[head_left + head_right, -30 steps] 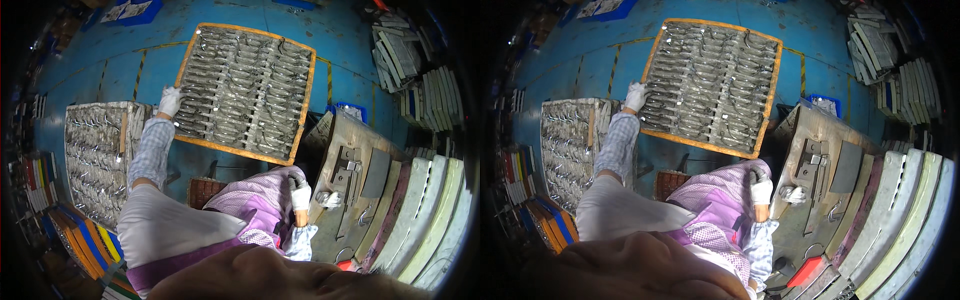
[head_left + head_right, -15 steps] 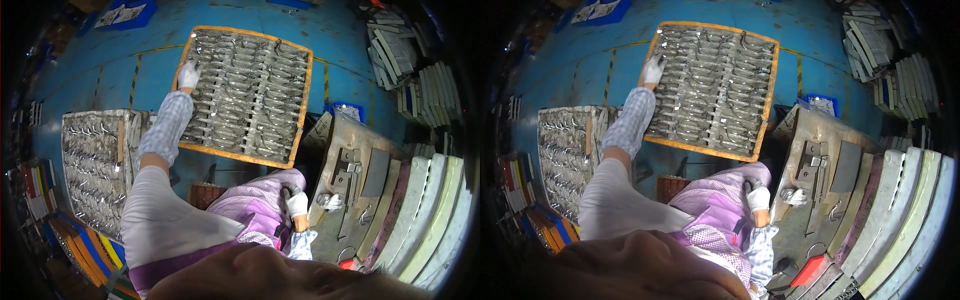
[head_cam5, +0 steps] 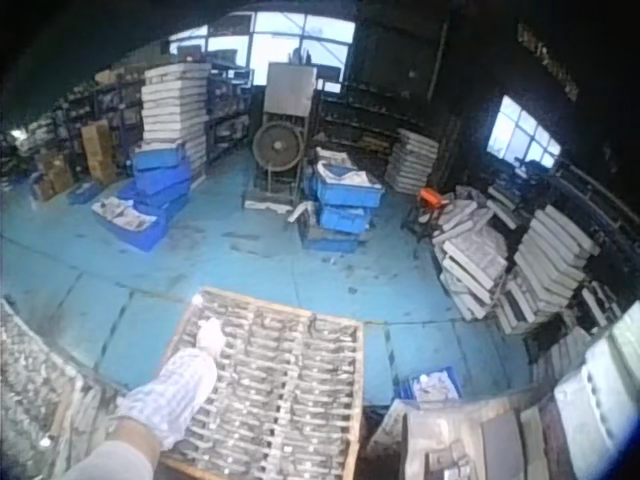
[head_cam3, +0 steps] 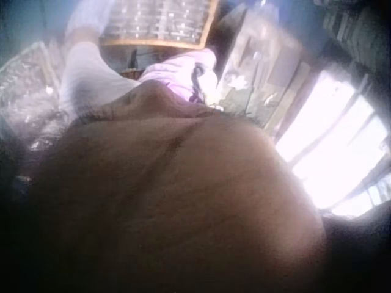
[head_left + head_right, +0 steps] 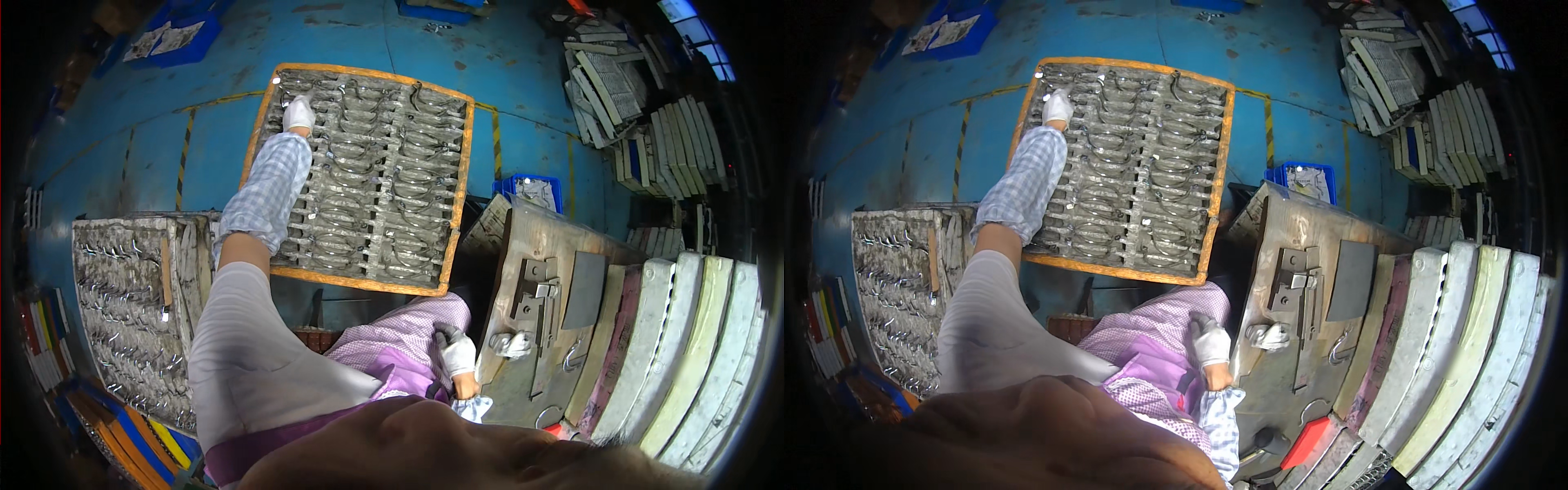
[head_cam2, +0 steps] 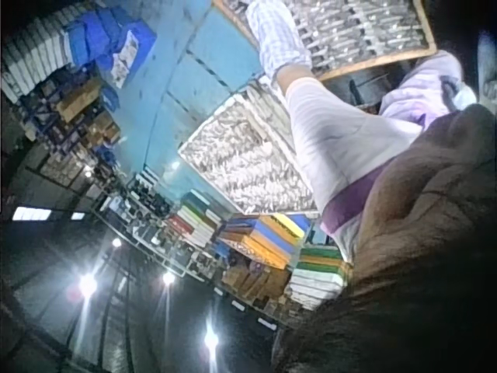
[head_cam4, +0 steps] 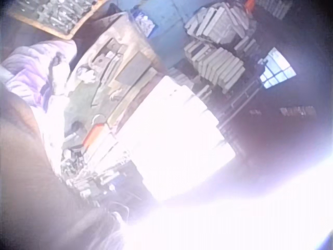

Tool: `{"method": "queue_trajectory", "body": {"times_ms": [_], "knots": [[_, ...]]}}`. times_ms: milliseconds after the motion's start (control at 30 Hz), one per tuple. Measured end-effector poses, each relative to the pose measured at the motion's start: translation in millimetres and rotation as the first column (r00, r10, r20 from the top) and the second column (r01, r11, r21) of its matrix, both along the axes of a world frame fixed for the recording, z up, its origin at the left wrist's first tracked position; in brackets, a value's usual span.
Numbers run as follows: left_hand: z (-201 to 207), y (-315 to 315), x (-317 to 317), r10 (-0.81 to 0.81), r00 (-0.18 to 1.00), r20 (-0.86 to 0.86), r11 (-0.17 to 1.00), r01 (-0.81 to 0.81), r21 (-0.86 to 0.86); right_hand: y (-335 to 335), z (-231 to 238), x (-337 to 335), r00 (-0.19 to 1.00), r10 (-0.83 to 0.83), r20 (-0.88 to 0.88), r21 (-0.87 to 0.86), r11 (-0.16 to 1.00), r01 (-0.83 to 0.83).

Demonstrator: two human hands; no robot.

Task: Picking up metal components from a crate, placing them on a fixture, and hammering them with a rubber mallet.

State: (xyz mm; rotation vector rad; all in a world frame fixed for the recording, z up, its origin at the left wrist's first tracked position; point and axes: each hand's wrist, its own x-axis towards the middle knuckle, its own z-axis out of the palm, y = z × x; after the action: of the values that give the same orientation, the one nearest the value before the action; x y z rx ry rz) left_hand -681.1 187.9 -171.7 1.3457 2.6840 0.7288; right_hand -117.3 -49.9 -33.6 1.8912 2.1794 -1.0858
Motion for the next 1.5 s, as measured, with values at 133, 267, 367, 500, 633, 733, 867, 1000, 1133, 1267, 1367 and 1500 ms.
{"method": "queue_trajectory", "body": {"times_ms": [133,267,367,500,633,733,867,1000,1133,1267,1367,1500], "knots": [[-2,12,-12,-0.079,0.996,-0.044,0.985,0.071,-0.157,4,-3,-3,0.999,0.039,-0.008,0.033,0.999,-0.039],[-19,22,-32,-0.292,0.944,-0.152,0.947,0.263,-0.185,8,-5,-6,0.998,0.062,0.001,0.047,0.997,-0.062],[-31,11,-35,-0.352,0.907,-0.230,0.933,0.361,-0.003,8,-7,-6,0.999,0.045,-0.014,0.048,0.998,-0.044],[-25,3,-19,-0.269,0.963,0.013,0.935,0.258,0.243,6,-6,-6,1.000,-0.006,-0.007,0.021,1.000,0.006],[-7,18,-10,-0.399,0.896,0.194,0.916,0.379,0.131,7,-4,-6,1.000,0.024,-0.017,0.042,0.999,-0.023],[-11,39,-22,-0.446,0.893,0.053,0.885,0.449,-0.126,9,-5,-7,1.000,0.019,-0.002,0.040,0.999,-0.018],[-55,55,-49,-0.546,0.833,-0.091,0.838,0.540,-0.077,0,-8,-3,0.999,-0.006,-0.036,0.088,0.996,0.009],[-99,66,-76,-0.366,0.919,0.145,0.918,0.382,-0.104,-11,-7,11,0.997,-0.022,-0.070,0.107,0.994,0.029],[-91,62,-106,-0.272,0.929,-0.252,0.908,0.334,0.254,-29,18,35,0.982,-0.140,-0.129,0.092,0.984,0.152],[-36,39,-110,0.055,0.993,-0.107,0.972,-0.028,0.235,-47,57,71,0.895,-0.221,-0.388,0.411,0.827,0.383],[42,38,-48,-0.388,0.718,0.577,0.819,-0.019,0.574,-52,74,137,0.694,-0.480,-0.536,0.263,0.687,0.678],[169,18,122,-0.599,0.614,0.514,0.798,0.402,0.449,-14,52,242,0.631,-0.767,-0.115,0.624,0.439,0.646]]}}
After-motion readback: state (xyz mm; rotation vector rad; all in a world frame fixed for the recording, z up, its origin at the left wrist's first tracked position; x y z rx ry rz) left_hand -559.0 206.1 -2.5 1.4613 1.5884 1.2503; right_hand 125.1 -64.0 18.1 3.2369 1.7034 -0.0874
